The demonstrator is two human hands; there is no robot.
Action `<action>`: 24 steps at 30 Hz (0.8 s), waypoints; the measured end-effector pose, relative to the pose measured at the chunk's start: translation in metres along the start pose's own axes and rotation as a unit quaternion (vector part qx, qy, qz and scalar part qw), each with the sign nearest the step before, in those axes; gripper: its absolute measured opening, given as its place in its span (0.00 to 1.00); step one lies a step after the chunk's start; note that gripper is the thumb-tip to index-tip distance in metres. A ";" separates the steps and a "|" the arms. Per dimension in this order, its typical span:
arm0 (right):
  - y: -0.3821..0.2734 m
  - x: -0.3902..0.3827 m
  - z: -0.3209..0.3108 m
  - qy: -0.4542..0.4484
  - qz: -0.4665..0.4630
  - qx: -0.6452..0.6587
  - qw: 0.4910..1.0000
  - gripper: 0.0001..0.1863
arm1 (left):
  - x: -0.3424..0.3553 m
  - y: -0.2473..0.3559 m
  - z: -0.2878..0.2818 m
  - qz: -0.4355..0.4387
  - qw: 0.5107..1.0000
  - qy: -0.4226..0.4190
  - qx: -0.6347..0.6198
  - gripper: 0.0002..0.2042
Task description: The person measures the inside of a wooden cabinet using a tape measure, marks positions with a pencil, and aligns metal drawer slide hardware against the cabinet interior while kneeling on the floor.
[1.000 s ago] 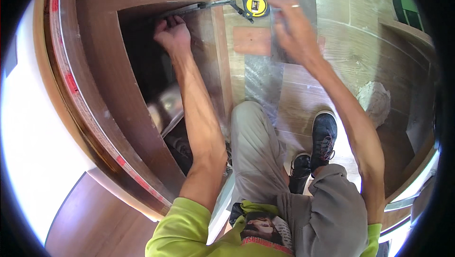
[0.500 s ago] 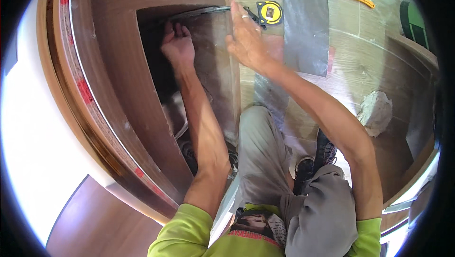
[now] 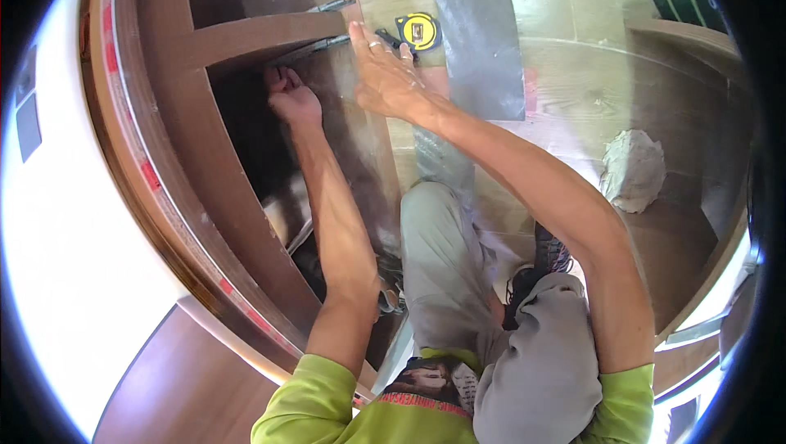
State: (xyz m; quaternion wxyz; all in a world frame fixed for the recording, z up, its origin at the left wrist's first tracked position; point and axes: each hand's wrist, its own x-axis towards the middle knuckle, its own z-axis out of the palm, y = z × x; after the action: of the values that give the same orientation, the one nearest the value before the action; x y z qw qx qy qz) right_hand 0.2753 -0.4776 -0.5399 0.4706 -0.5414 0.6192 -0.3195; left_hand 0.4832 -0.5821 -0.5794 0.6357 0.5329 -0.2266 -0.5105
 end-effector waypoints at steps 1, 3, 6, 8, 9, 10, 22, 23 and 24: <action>0.004 -0.001 -0.005 0.017 -0.023 0.002 1.000 0.48 | -0.001 -0.002 0.002 0.025 0.999 0.001 0.022 0.32; 0.017 -0.002 -0.012 0.049 -0.065 0.004 0.997 0.45 | -0.014 -0.012 0.008 0.053 0.992 -0.007 0.114 0.30; 0.025 -0.001 -0.018 0.060 -0.064 0.047 0.995 0.38 | -0.036 -0.021 0.008 0.121 0.969 -0.026 0.216 0.25; 0.030 0.004 -0.023 0.111 -0.087 0.048 0.989 0.34 | -0.042 -0.022 -0.005 0.168 0.942 -0.039 0.289 0.23; 0.031 0.006 -0.029 0.137 -0.098 0.047 0.985 0.31 | -0.046 -0.021 -0.010 0.190 0.923 -0.044 0.331 0.22; 0.035 0.007 -0.038 0.162 -0.074 0.064 0.982 0.30 | -0.048 -0.020 -0.015 0.212 0.902 -0.049 0.374 0.21; 0.035 -0.014 -0.025 0.115 0.025 0.162 0.980 0.25 | -0.075 -0.026 0.009 0.352 0.699 -0.122 0.611 0.16; 0.043 -0.010 -0.017 0.166 -0.012 0.125 0.978 0.25 | -0.073 -0.031 0.008 0.365 0.697 -0.135 0.602 0.16; 0.041 -0.006 -0.017 0.210 -0.053 0.090 0.972 0.24 | -0.072 -0.032 0.007 0.367 0.693 -0.130 0.607 0.16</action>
State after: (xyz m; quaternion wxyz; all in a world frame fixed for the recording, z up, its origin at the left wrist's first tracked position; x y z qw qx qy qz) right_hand 0.2437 -0.4648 -0.5698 0.3593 -0.4501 0.6429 -0.5049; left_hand 0.4371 -0.5185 -0.5873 0.2746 0.6058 -0.7449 -0.0523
